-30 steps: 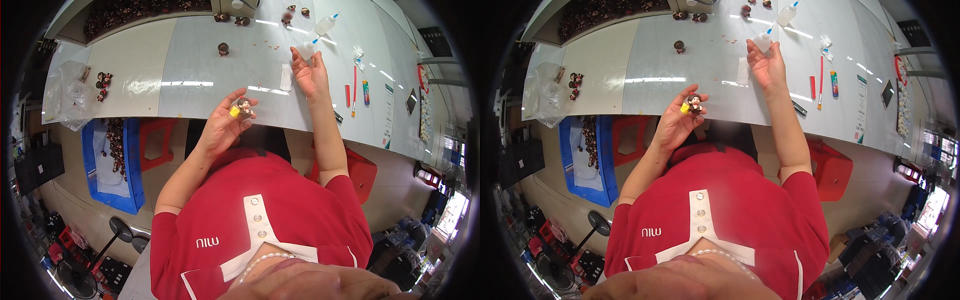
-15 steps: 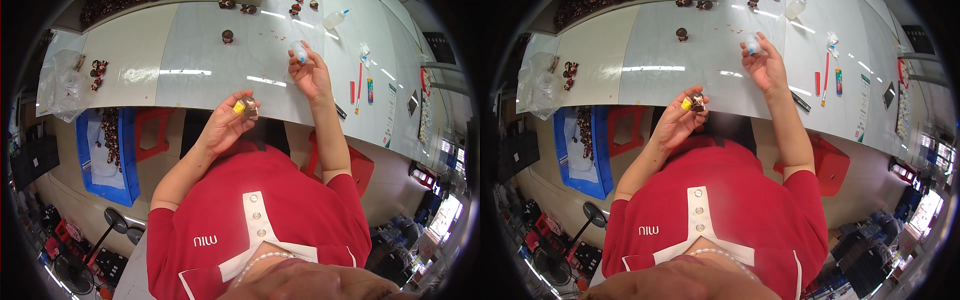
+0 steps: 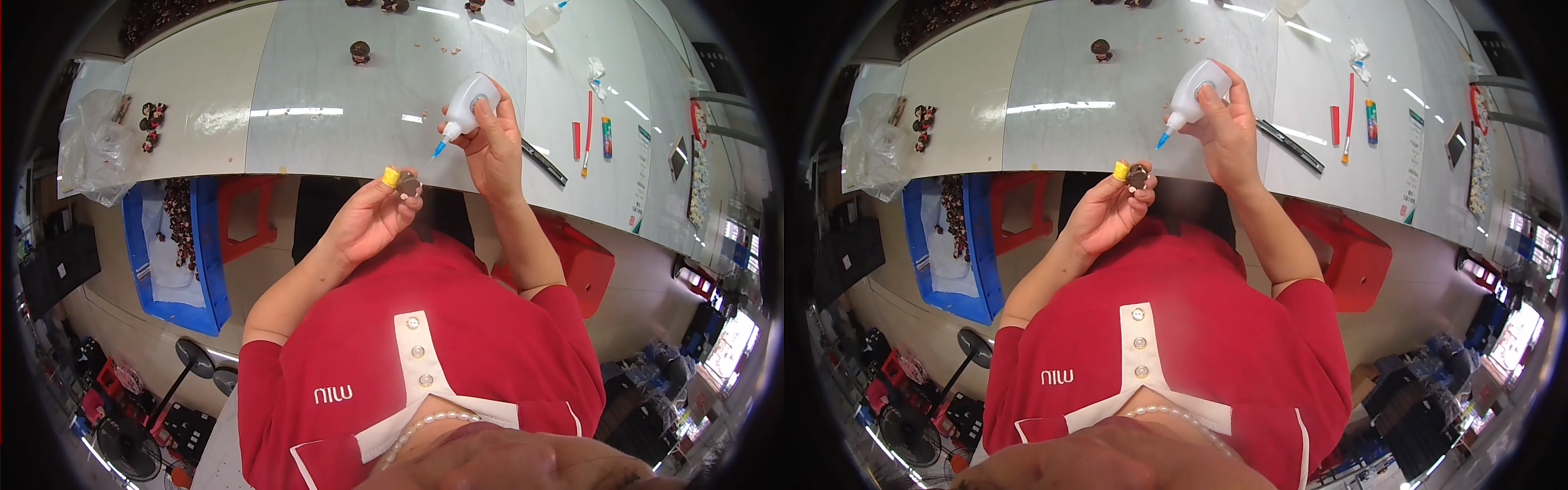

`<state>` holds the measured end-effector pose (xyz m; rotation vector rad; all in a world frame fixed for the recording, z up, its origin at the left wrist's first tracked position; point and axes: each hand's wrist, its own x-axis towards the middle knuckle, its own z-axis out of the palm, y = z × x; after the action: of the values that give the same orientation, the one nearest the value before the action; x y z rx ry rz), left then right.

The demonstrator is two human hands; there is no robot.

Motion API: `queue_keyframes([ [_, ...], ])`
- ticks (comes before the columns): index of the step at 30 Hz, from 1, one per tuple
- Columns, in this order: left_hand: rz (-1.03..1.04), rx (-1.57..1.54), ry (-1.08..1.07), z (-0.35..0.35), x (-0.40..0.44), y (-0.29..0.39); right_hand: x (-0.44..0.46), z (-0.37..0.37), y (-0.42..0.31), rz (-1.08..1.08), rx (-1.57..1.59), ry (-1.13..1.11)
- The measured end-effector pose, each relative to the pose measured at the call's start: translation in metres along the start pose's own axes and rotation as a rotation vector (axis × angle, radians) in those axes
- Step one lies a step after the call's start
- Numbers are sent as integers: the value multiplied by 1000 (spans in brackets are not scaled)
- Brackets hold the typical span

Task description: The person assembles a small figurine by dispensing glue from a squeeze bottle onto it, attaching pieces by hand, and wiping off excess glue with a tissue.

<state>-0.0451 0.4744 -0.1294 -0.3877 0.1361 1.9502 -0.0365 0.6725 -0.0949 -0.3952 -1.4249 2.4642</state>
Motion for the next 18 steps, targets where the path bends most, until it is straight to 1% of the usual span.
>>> queue_keyframes([
  [18, -2, -69, 27, 3, -2, -4, -13, -3, 2, -328, -248, -155],
])
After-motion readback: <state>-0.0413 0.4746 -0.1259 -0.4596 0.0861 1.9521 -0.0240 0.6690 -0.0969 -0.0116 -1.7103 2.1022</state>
